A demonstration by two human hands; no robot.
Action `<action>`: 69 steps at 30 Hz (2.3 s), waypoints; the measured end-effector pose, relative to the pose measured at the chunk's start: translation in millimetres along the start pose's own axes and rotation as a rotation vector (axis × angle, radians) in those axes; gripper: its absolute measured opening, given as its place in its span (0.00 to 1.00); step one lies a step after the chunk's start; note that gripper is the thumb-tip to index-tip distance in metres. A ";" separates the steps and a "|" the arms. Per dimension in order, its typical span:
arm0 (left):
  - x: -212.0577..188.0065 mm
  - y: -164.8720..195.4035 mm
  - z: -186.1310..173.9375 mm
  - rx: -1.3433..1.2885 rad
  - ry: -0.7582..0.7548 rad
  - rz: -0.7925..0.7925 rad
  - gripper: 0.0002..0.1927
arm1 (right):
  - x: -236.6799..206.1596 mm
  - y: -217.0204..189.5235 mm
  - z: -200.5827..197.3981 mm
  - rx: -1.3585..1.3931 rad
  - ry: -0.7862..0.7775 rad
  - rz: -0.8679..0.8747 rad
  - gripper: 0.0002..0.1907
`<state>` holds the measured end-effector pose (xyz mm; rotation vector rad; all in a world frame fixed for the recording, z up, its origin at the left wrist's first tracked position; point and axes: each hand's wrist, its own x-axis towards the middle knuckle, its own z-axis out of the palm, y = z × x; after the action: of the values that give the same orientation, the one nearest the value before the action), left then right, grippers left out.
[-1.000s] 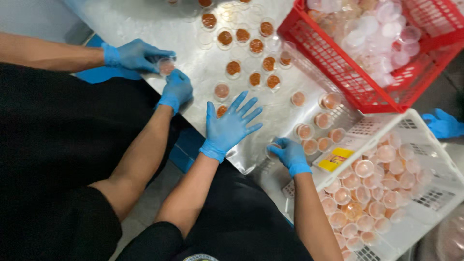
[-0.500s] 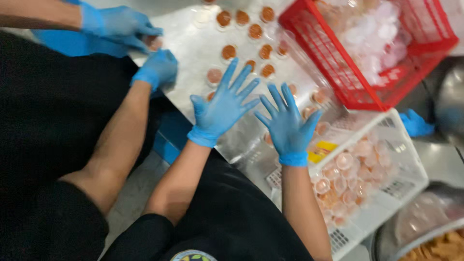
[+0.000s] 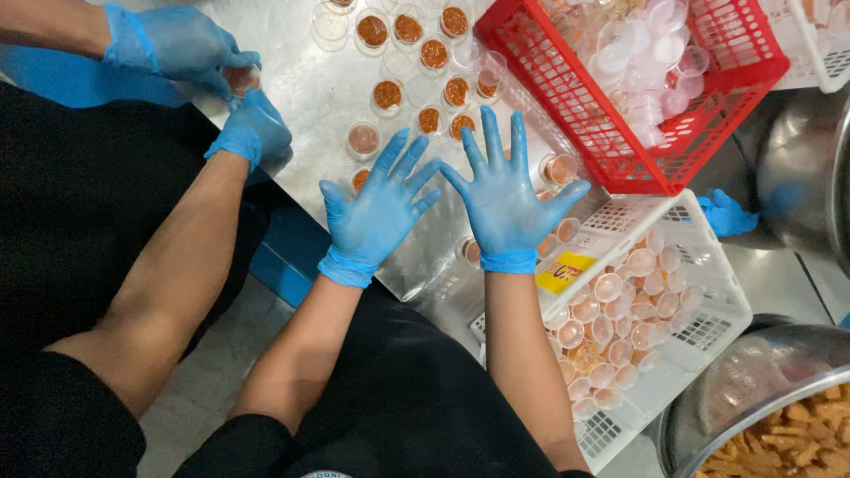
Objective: The person picks up small plastic cups of sauce from a stainless steel table, places a clear lid on each cup, presses the lids on, and stacks the sealed cups into a white plastic crate. A coworker across the table also caps cups while large bowls of fried food sit beside the work area.
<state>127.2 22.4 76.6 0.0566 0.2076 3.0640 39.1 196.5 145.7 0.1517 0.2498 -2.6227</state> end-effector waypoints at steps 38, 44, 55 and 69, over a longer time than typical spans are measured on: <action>0.5 -1.8 -135.0 2.078 0.569 0.192 0.37 | 66.8 82.4 -157.7 -1.175 0.796 0.078 0.13; 0.8 -28.6 -127.1 1.748 0.621 0.066 0.34 | 14.3 67.8 -146.8 -2.103 0.111 -0.473 0.14; -0.7 -47.5 -111.4 1.250 0.672 -0.095 0.16 | -32.9 53.8 -152.7 -1.829 0.378 -0.236 0.17; 0.8 -119.6 -55.6 1.294 0.508 -0.364 0.13 | -49.7 -15.6 -103.9 -2.641 0.034 -0.183 0.22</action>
<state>132.2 133.3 5.3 -0.5939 1.8594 2.0191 81.1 254.4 54.1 -0.6737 2.9261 -0.4962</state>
